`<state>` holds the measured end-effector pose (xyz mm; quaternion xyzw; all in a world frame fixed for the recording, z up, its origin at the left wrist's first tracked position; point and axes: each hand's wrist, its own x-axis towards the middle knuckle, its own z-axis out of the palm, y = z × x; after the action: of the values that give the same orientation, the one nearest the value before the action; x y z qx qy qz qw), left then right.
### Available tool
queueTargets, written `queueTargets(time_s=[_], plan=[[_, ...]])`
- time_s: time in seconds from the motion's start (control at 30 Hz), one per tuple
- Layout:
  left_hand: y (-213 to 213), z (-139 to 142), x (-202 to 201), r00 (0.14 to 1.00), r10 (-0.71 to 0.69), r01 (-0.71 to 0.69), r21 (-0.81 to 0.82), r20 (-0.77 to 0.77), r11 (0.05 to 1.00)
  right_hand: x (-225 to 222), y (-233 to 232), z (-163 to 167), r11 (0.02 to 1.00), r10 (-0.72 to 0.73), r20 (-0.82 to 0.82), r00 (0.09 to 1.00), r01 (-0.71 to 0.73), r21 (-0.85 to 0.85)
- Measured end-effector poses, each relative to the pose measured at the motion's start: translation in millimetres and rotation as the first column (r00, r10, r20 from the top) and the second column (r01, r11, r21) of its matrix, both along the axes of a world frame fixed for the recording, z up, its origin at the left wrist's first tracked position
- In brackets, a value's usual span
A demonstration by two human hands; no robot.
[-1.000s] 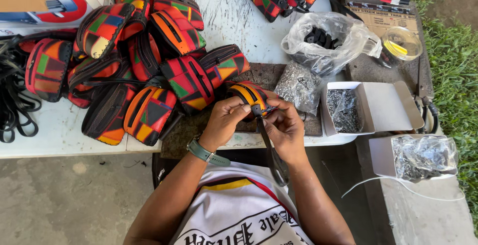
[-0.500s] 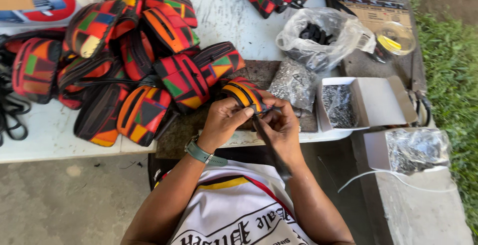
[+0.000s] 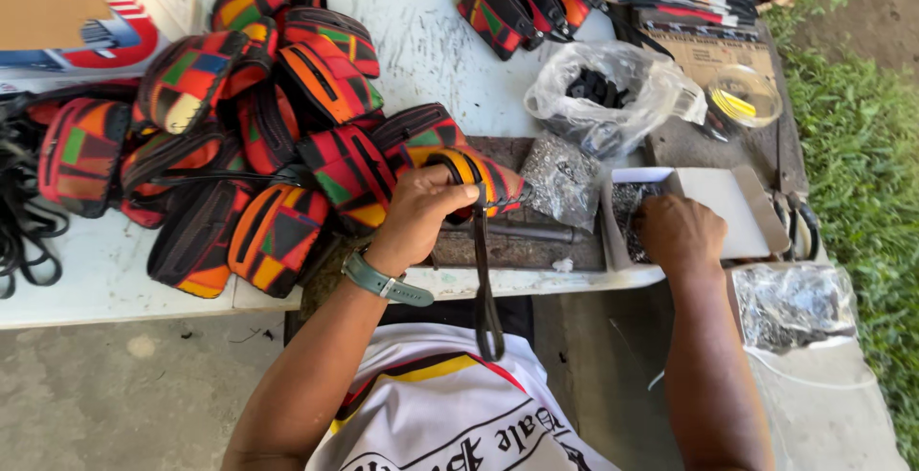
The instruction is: The person attaches black wrist straps to small colorful zippered coin purses at an outdoor workbench. They pick up a purse, thread and secure the strap loop to its corner fitting, then set the finished purse aside and take the next one, repeating the process.
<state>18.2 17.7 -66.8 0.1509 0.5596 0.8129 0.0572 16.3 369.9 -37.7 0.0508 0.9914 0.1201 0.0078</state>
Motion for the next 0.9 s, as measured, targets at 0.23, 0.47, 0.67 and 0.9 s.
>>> queueTargets(time_s=[0.23,0.47,0.67,0.9], plan=[[-10,19,-22,1.000,-0.016,0.018,0.175,-0.013,0.984,-1,6,-6,0.998,-0.012,0.083,0.997,0.016,-0.054],[-5,34,-16,0.991,0.131,-0.127,0.105,-0.028,0.986,10,15,6,0.959,-0.017,-0.153,0.988,-0.027,-0.281],[-1,26,-13,0.967,0.234,-0.239,-0.032,-0.102,0.971,16,24,4,0.942,0.048,-0.253,0.966,-0.128,-0.311],[-1,30,-7,0.964,0.224,-0.244,-0.144,-0.145,0.959,19,16,18,0.817,0.122,-0.298,0.947,-0.266,-0.512]])
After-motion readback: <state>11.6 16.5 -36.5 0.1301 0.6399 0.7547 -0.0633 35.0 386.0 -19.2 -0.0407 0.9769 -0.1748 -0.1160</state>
